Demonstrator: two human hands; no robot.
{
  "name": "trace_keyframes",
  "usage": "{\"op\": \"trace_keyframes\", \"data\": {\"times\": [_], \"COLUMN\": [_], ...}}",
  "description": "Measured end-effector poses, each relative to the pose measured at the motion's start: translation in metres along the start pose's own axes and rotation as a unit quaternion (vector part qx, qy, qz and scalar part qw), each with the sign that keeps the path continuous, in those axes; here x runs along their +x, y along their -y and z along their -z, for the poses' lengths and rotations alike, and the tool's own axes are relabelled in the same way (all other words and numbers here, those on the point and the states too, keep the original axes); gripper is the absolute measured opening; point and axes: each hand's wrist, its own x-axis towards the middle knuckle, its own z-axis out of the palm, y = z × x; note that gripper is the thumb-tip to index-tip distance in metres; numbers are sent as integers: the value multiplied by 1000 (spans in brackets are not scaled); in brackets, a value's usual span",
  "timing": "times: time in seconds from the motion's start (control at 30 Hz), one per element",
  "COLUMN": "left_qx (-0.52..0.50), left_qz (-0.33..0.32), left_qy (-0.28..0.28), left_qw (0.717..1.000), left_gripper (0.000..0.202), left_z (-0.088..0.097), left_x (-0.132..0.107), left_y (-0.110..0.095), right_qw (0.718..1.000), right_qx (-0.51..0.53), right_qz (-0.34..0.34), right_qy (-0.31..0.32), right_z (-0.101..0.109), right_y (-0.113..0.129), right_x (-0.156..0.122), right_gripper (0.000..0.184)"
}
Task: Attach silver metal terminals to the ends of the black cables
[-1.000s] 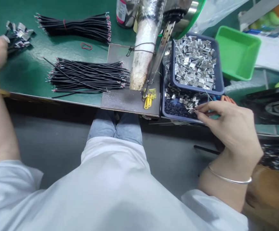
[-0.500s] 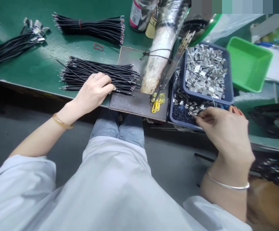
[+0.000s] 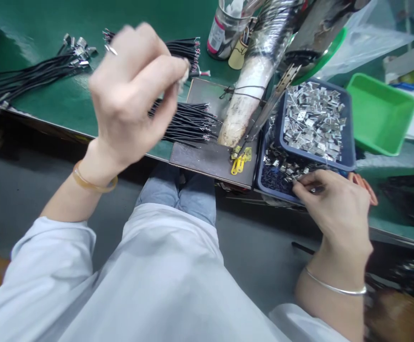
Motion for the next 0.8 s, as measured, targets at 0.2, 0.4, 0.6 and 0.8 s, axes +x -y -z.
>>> {"op": "trace_keyframes", "data": {"times": [0.2, 0.4, 0.6, 0.8], "left_qx": [-299, -554, -650, -661], "left_qz": [263, 501, 556, 541], "left_qy": [31, 42, 93, 110], "left_qw": [917, 664, 510, 509], "left_gripper": [16, 13, 28, 23], "left_z": [-22, -56, -63, -62], "left_x": [-27, -36, -30, -29], "left_y": [-83, -126, -131, -132], "right_qw": [951, 882, 896, 859], "right_qx": [181, 308, 401, 502], "right_qz": [59, -10, 22, 5], "right_qy": [-245, -356, -189, -101], "right_z": [15, 15, -11, -21], "right_y": [24, 103, 129, 125], "right_x": [6, -19, -27, -21], "right_gripper": [24, 15, 10, 8]}}
